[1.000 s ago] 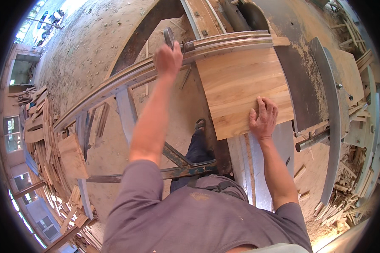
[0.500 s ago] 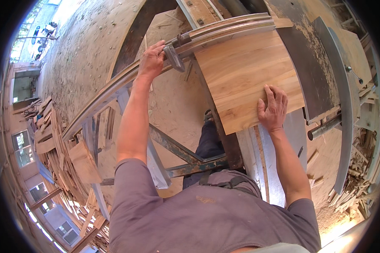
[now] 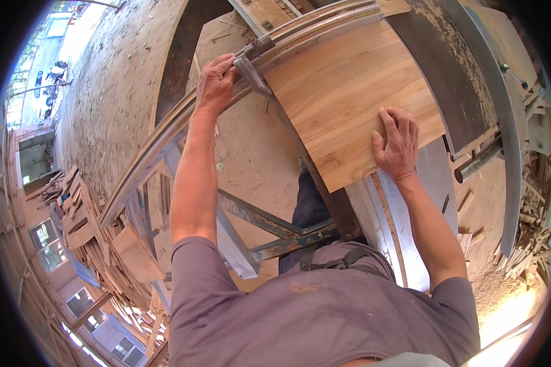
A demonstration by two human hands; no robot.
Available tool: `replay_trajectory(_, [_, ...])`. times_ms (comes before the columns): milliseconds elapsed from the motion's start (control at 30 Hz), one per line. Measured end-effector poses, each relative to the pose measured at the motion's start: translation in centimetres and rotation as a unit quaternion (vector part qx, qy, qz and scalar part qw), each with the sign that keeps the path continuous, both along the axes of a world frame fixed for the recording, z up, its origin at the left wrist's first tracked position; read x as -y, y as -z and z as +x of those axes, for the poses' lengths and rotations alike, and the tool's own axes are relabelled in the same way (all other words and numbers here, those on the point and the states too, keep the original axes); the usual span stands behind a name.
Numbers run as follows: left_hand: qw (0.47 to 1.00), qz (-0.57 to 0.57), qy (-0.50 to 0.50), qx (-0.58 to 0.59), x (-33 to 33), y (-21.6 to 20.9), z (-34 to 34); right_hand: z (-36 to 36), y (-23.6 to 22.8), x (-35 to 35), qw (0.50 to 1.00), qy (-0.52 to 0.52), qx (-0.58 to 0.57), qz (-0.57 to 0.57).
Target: The person measures wooden boards with a tape measure, cuts them using a table saw, and stacks the pieces in a pile in a workshop.
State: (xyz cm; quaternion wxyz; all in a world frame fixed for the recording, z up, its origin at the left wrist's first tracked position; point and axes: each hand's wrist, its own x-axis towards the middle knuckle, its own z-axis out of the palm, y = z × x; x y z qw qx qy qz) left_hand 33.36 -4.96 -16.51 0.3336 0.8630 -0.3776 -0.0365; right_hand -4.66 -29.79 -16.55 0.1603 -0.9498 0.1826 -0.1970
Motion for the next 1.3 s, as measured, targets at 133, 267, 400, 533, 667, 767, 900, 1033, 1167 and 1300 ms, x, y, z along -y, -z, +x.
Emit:
replay_trajectory(133, [0.999,0.005,-0.012,0.051,0.2,0.2,-0.4,0.1,-0.2,0.0,1.0,-0.004,0.003,0.007])
replay_trajectory(267, [0.999,-0.003,-0.009,0.053,0.2,0.3,-0.4,0.0,-0.4,0.0,1.0,-0.002,-0.007,0.019])
replay_trajectory(400, [0.997,0.014,-0.021,0.07,0.3,0.1,-0.8,0.6,-1.3,0.2,0.997,0.005,-0.013,0.076])
replay_trajectory(533, [0.995,0.02,-0.033,0.094,0.3,0.1,-1.3,4.5,-2.9,1.0,0.983,-0.023,-0.017,0.184])
replay_trajectory(667, [0.995,0.017,-0.039,0.087,0.3,-0.2,-1.3,12.1,-4.9,0.1,0.968,-0.13,0.078,0.199])
replay_trajectory(767, [0.995,0.027,-0.05,0.085,0.3,-0.3,-1.5,17.6,-5.4,-0.2,0.965,-0.208,0.119,0.108])
replay_trajectory(900, [0.994,0.039,-0.047,0.092,0.5,-0.4,-1.5,22.7,-5.0,-0.2,0.95,-0.289,0.113,0.0])
replay_trajectory(1033, [0.993,0.049,-0.047,0.093,0.7,-0.5,-1.7,25.4,-5.0,-0.2,0.92,-0.359,0.13,-0.09])
replay_trajectory(1167, [0.994,0.056,-0.048,0.086,0.8,-0.7,-1.8,27.4,-5.4,0.0,0.905,-0.395,0.118,-0.108])
replay_trajectory(1300, [0.993,0.056,-0.049,0.096,0.7,-0.5,-1.7,29.0,-6.3,-0.1,0.885,-0.43,0.125,-0.126])
